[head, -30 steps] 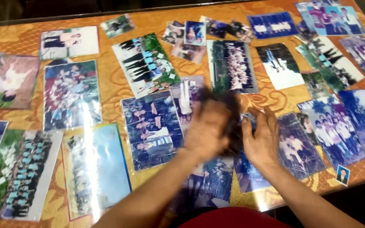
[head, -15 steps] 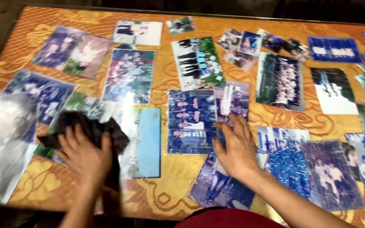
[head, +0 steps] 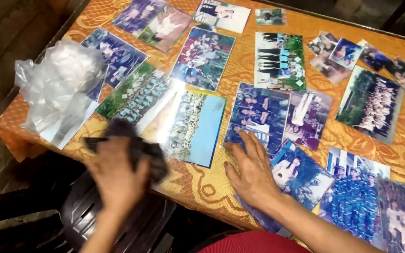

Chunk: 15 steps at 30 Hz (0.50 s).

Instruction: The person wipes a table surface covered with photographs using a dark cloth. They move the cloth back and forth across the table, occasionally shifting photographs and a plastic bag to reach different areas.

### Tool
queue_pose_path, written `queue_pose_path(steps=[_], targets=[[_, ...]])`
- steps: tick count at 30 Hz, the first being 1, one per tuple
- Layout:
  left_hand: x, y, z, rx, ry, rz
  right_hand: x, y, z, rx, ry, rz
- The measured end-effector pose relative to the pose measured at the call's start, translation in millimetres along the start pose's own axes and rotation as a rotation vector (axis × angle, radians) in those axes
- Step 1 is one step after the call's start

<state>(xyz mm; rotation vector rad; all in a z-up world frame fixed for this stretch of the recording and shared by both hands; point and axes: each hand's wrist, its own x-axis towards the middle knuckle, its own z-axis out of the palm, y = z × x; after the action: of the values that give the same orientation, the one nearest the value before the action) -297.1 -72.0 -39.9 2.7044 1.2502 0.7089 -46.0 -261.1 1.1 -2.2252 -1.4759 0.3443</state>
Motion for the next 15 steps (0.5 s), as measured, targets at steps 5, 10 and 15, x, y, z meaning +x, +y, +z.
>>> queue_pose_path(steps=[5, 10, 15], targets=[[25.0, -41.3, 28.8, 0.122, -0.024, -0.365, -6.3, -9.2, -6.9, -0.013, -0.104, 0.102], [26.9, 43.6, 64.9, 0.022, -0.047, -0.175, -6.0, -7.8, 3.8, -0.07, -0.013, 0.119], [74.3, 74.1, 10.1, -0.754, -0.209, 0.002, -4.3, -3.7, 8.6, -0.107, -0.028, 0.285]])
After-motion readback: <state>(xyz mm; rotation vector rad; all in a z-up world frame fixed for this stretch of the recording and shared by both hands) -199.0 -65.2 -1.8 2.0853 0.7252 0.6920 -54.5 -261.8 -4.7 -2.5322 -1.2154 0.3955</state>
